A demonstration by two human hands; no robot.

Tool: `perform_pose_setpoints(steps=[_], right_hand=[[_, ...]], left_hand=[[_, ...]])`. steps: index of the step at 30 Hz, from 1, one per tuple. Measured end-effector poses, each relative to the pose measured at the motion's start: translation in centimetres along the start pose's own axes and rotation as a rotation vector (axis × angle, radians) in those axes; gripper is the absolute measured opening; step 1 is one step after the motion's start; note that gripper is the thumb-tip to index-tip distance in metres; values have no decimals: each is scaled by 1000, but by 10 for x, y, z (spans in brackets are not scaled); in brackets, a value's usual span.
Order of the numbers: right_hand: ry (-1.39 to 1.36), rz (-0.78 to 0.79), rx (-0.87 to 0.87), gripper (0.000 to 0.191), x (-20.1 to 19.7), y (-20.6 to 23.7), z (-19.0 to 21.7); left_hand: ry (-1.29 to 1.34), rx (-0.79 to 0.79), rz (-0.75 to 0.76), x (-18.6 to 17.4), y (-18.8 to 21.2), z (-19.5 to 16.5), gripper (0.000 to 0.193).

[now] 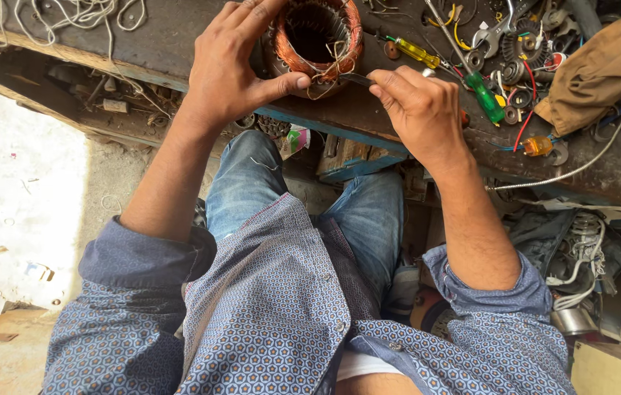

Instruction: The person uses a utility knife to scrape and trim copper windings on a cylindrical electrical coil. They repeatedly rotate the coil, scrape the surface, and pull away loose strands of wire while working at a cluttered bench.

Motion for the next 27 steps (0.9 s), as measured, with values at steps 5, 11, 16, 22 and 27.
perform_pose_setpoints(steps=[5,11,16,22,27], right_hand=[[-37,23,72,21,-1,-5,2],[8,62,-2,27,-4,-11,-2],[-21,125,-7,28,-3,-14,-16],[-231,202,96,29,6,-19,-27],[-558,328,360,35,6,-25,-25]], left_hand=[[27,20,-15,3,-2,1,90],[24,11,-2,5,0,3,89],[54,15,12,4,-1,6,87],[61,11,19,5,-1,7,86],[91,35,11,2,-2,8,83]])
Point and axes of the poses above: each hand's wrist, its own y-axis away from the middle knuckle, its own x-axis out of the palm, z = x × y, the point moved 2 cm from there along -y, towards the middle knuckle, and after that the axes turned 12 degrees about -y, right-handed, at the moved point
